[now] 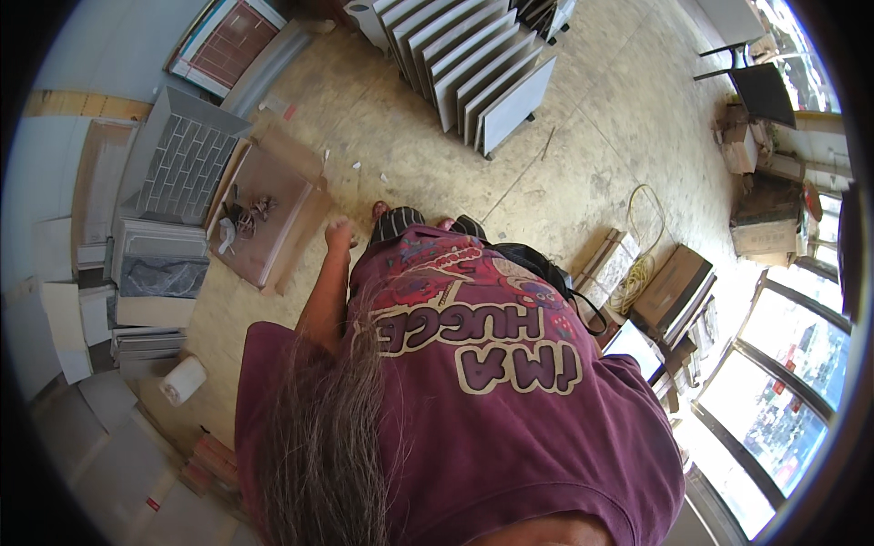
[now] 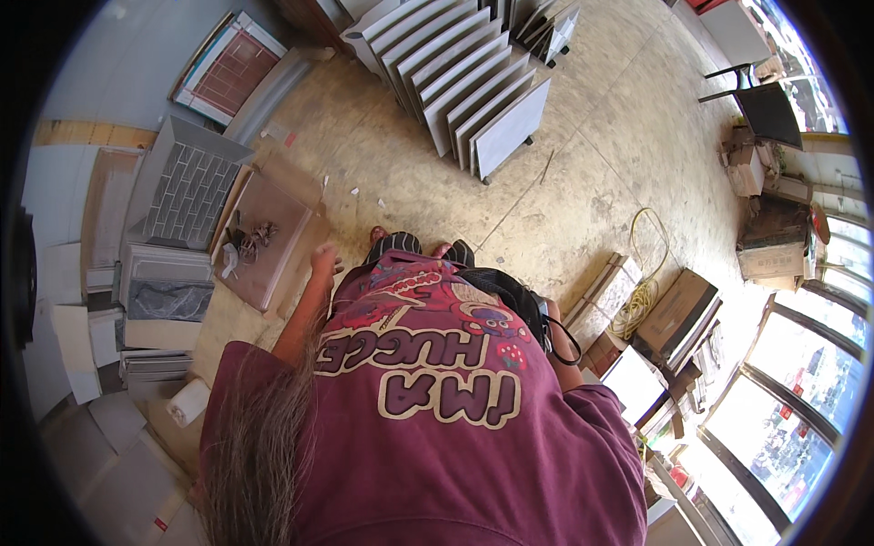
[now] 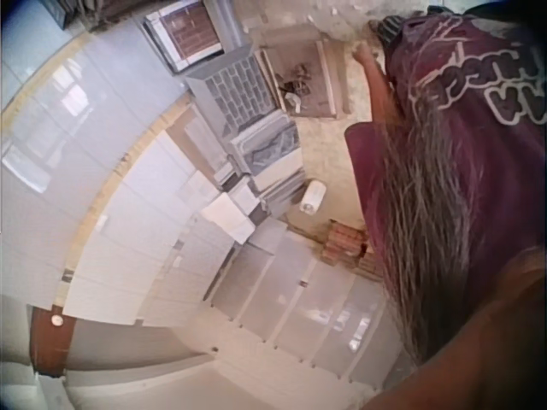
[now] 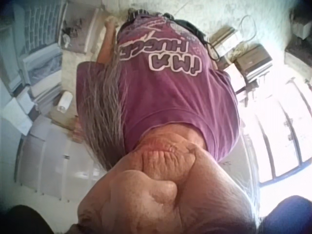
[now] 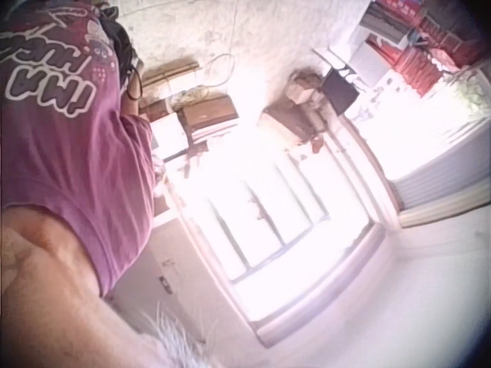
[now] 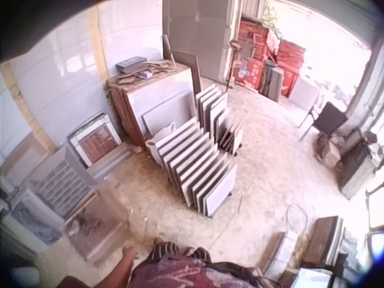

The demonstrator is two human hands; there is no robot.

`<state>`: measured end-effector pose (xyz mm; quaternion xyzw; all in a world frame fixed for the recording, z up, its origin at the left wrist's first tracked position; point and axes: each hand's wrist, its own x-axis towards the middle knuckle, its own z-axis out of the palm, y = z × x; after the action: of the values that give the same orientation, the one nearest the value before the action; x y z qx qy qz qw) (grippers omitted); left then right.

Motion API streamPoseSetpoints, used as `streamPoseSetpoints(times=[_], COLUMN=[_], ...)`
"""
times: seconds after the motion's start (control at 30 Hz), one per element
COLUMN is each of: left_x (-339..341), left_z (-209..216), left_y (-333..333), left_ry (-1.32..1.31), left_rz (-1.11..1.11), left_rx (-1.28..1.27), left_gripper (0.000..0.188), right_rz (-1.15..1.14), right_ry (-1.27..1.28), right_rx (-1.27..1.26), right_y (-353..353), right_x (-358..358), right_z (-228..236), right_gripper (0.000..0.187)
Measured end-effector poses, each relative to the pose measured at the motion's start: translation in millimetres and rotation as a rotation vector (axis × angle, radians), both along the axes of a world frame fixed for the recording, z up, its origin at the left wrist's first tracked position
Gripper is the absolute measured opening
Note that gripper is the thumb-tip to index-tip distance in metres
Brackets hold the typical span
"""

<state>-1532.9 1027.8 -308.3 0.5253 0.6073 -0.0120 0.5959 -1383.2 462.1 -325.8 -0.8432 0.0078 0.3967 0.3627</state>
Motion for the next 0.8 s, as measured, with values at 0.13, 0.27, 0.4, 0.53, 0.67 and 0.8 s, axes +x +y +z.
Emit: streamPoseSetpoints(times=[0.13,0.27,0.4,0.53,0.67,0.8], left_x=[1,-8,-8,59,153,246], left_z=[-3,-13,-36,-33,-26,-21], left_y=[-18,-13,21,19,14,9], left_ry=[0.023,0.074,0.044,0.012,-0.044,-0.077], left_rz=[0.037,-0.070,-0.217,-0.253,-0.310,-0.383], left_rx=[-0.075,-0.087,-0.152,-0.187,-0.182,-0.194], left_gripper=[0.033,0.035,0.041,0.041,0.036,0.030], right_rz=[-0.079,-0.159,-0.284,-0.407,-0.497,-0.638], right_ry=[0.031,-0.052,-0.028,-0.044,-0.038,-0.046], right_rx=[0.007,0.077,-0.051,-0.025,-0.120,-0.062], right_y=[4,15,37,30,19,15], right_x=[7,13,12,16,18,22], right_z=[31,44,57,70,79,73], right_gripper=[0.028,0.029,0.029,0.031,0.027,0.029])
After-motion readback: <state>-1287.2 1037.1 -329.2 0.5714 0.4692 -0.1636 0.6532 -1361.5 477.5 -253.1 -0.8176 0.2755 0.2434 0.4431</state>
